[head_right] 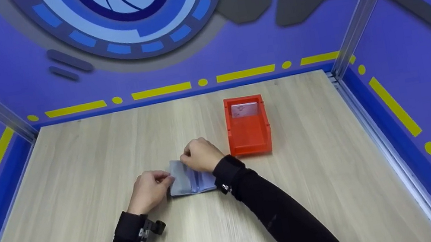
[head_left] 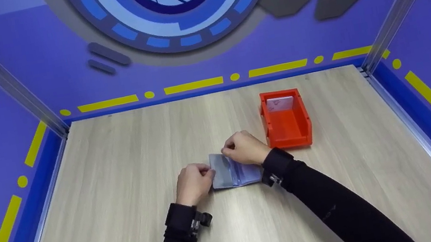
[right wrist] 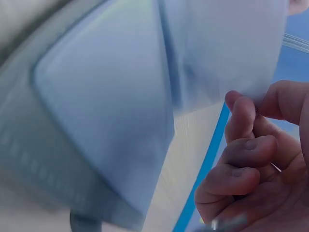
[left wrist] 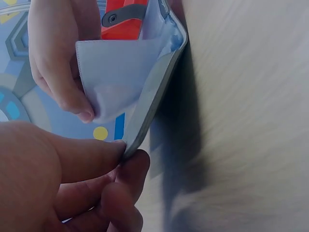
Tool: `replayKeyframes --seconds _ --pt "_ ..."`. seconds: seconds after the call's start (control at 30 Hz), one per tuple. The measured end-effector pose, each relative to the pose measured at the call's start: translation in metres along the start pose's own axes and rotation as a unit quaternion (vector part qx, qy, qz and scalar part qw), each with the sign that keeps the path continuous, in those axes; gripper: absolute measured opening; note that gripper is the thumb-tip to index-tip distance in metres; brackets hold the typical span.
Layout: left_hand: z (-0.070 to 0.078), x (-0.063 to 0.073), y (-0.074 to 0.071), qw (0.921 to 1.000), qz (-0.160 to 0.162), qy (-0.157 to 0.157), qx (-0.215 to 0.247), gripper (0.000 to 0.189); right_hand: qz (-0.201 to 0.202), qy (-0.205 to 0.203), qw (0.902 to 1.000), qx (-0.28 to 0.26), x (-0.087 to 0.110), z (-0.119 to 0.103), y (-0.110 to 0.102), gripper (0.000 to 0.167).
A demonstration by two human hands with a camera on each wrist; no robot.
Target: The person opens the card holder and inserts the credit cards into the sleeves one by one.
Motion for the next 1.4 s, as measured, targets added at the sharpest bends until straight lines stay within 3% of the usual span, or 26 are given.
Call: replayKeyframes --seconds 0.2,0.4,0.63,0.8,1.03,1.23,1.4 --pt "0.000 0.000 0.002 0.9999 -0.006 -0.012 -0.001 0.013 -0.007 -0.009 0.9999 0.009 0.000 -0.001 0.007 0.043" --pt "0.000 0.000 0.001 0.9999 0.001 -0.014 -0.009 0.023 0.000 -0.024 0.9994 0.025 0.007 -0.005 0.000 0.030" --pt "0.002 0.001 0.000 0.9999 0.007 -0.007 0.006 0.027 0.040 -0.035 0.9983 0.023 0.014 -0.013 -0.036 0.028" --pt "0.001 0.001 0.002 0.9999 0.009 -0.012 0.005 0.027 0.068 -0.021 0.9972 0.022 0.018 -0.008 -0.067 0.025" --pt "0.001 0.002 0.002 0.9998 0.013 -0.013 0.000 0.029 0.119 0.018 0.9918 0.043 0.013 0.021 -0.109 0.025" --pt "0.002 0.003 0.003 0.9998 0.014 -0.013 0.004 0.029 0.116 0.071 0.9899 0.042 0.004 0.061 -0.135 0.025" --pt "0.003 0.003 0.005 0.9997 0.007 -0.021 0.013 0.029 0.128 0.104 0.9822 0.090 -0.001 0.088 -0.154 0.027"
Point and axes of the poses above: each hand's wrist, its own x-axis away from the middle knuckle, its own y-axis out of the palm, z = x × y, the point moved 6 cm from there along -x, towards the middle knuckle, and after that the axes turned 12 degrees about y, right-handed, at the moved point
